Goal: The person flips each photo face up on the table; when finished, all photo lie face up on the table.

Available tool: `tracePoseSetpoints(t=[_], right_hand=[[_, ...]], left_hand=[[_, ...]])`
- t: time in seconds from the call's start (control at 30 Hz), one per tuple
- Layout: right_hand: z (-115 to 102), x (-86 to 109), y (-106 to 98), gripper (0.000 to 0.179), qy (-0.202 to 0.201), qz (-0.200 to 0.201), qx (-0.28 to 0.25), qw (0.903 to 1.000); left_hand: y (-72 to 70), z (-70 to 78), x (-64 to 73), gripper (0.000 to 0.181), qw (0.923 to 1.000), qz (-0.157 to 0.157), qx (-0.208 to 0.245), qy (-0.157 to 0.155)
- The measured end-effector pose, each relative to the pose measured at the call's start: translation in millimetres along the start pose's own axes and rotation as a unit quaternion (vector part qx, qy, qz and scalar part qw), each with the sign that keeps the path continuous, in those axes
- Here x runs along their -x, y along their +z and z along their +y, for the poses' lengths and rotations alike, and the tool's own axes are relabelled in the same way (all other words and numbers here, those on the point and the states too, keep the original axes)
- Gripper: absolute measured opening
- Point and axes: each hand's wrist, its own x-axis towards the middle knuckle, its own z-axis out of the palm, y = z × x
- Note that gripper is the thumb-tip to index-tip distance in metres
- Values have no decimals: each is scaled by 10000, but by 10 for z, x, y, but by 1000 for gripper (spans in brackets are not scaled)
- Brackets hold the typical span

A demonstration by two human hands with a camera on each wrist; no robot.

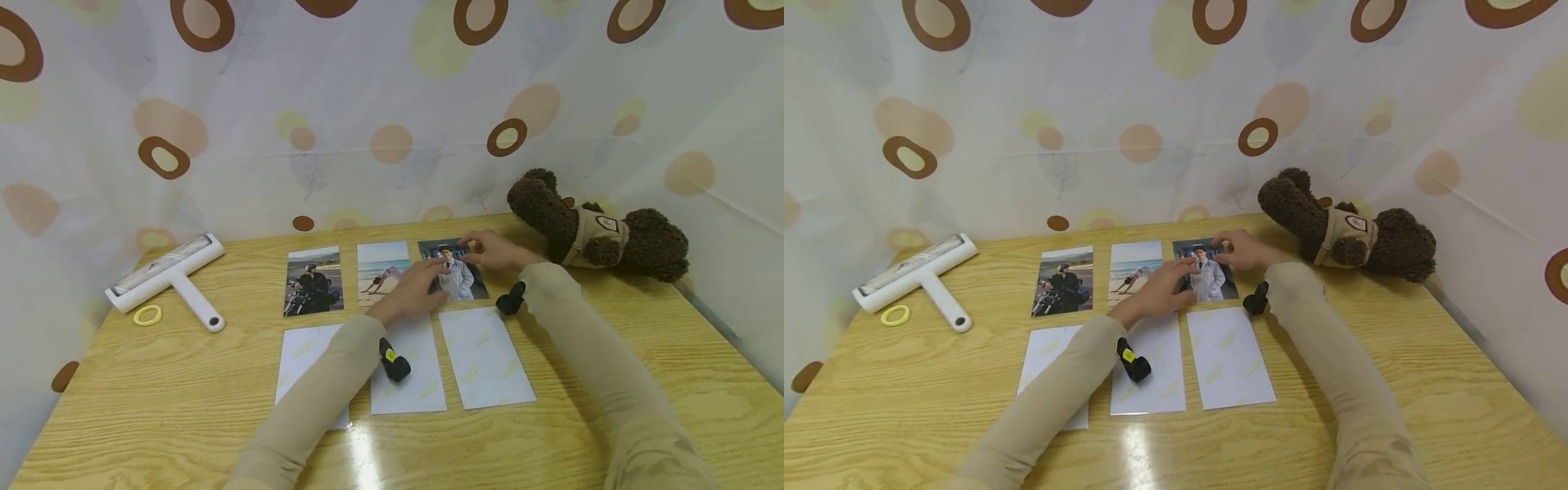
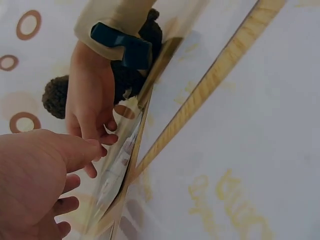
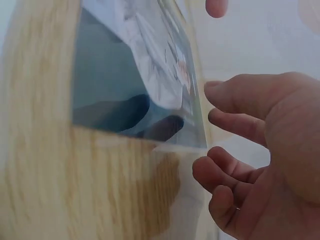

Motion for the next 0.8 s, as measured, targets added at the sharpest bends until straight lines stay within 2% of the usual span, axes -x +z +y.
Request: tracePoseSetpoints(t=[0.13, 0.33, 0.43, 0.63, 0.8], right_hand=[[-86, 12, 50, 38, -273, 81, 140, 9995], [-289, 25, 143, 37, -711, 204, 321, 9967], [-418, 22, 216, 36, -841, 311, 387, 9952], [-736, -1, 373, 29, -1147, 643, 309, 9908], [-994, 6, 507, 29, -1373, 354, 235, 9896]], left_hand=[[-13, 7, 81, 40, 9998, 178, -86, 102], [-56, -11, 318, 38, 9991, 296, 198, 209], [-100, -59, 492, 37, 9986, 340, 342, 224], [-284, -153, 923, 37, 9969, 360, 698, -95], [-413, -199, 1275, 36, 9964, 565, 574, -253]])
